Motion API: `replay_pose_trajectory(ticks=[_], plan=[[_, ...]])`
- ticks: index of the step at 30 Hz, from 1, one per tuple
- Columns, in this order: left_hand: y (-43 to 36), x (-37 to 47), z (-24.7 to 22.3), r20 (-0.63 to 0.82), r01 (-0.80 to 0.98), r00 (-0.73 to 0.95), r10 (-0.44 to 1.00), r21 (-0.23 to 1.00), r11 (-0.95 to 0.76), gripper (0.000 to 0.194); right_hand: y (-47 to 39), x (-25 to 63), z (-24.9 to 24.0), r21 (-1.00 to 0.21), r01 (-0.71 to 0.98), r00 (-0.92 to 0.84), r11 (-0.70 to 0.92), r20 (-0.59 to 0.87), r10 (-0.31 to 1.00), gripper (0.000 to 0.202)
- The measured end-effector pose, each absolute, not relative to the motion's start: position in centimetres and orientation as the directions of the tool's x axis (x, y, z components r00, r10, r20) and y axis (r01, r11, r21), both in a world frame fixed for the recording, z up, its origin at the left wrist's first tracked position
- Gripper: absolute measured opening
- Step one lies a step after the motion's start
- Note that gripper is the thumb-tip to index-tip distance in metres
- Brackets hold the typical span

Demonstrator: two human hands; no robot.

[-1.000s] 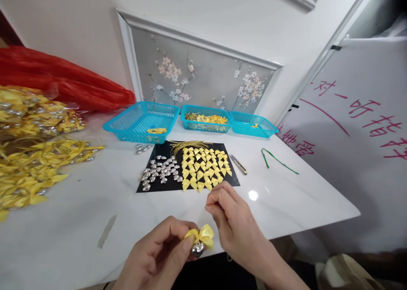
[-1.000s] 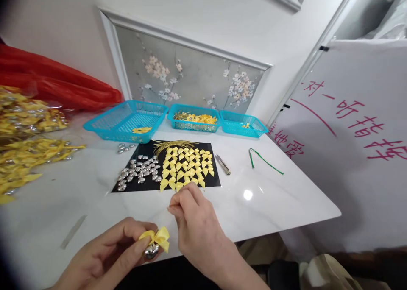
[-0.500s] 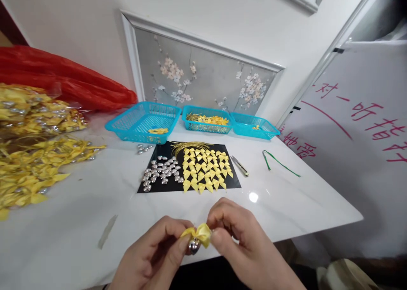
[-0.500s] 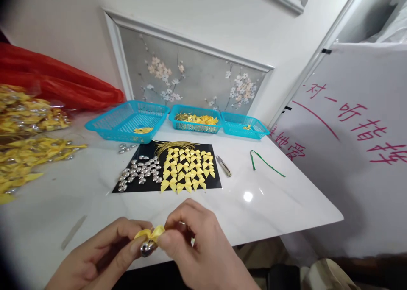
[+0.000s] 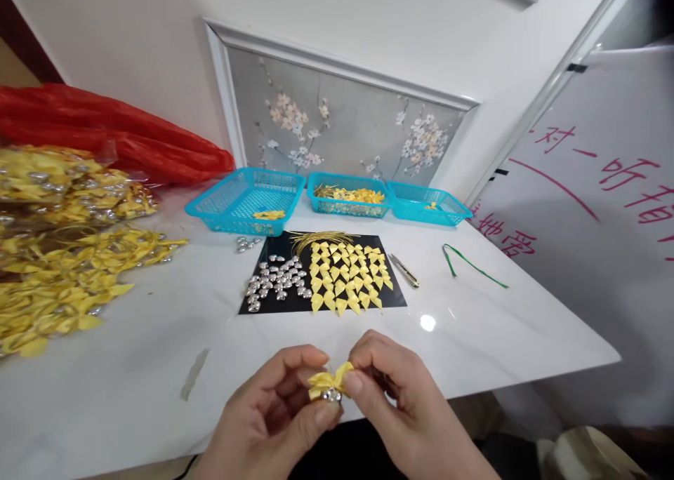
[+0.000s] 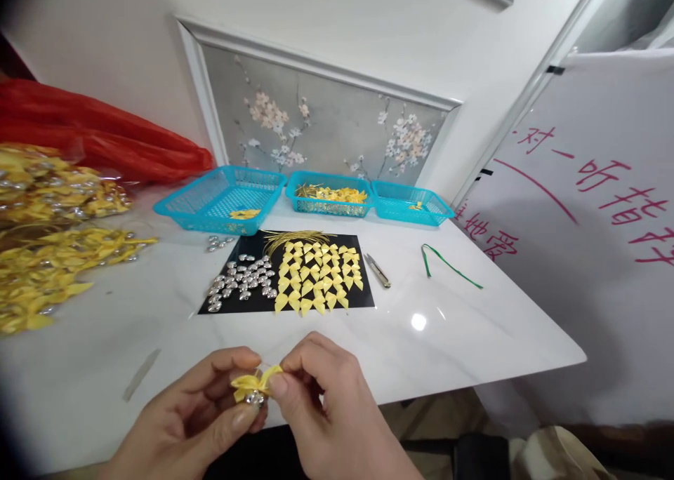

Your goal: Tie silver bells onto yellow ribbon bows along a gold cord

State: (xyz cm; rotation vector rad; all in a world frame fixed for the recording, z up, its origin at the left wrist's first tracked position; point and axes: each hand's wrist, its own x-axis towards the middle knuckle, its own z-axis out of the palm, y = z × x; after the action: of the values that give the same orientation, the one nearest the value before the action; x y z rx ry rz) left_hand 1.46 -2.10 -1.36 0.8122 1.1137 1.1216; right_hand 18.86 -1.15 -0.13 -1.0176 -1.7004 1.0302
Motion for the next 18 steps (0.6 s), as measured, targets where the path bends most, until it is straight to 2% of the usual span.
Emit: replay_pose_trajectory(ticks=[5,12,16,18], plan=[[-1.8,1.2,-1.6,-0.161,-0.142,0.013,0.987,0.977,0.161,0.027,-1.5,18.7,-0.5,-0.973,0.124,-0.260,0.197,0.159,0.952,0.028],[-2.1,1.6,-0.6,-0.269,-0.300,0.009,0.963,0.918,0.260,0.042,-1.8,18.4,-1.0,-0.983,0.073,-0.272,0.170,0.144,0.951,0.032],[-2.0,1.0,-0.2,-0.347,-0.415,0.203,0.915,0.816,0.402,0.054,-0.9,19.5,0.0,-0.957,0.068,-0.271,0.283,0.256,0.928,0.022],[-1.8,0.5,-0.3,-0.338,-0.454,0.345,0.875,0.756,0.471,0.060,-0.1,20.0,0.5,-0.941,0.039,-0.333,0.337,0.305,0.892,0.017]])
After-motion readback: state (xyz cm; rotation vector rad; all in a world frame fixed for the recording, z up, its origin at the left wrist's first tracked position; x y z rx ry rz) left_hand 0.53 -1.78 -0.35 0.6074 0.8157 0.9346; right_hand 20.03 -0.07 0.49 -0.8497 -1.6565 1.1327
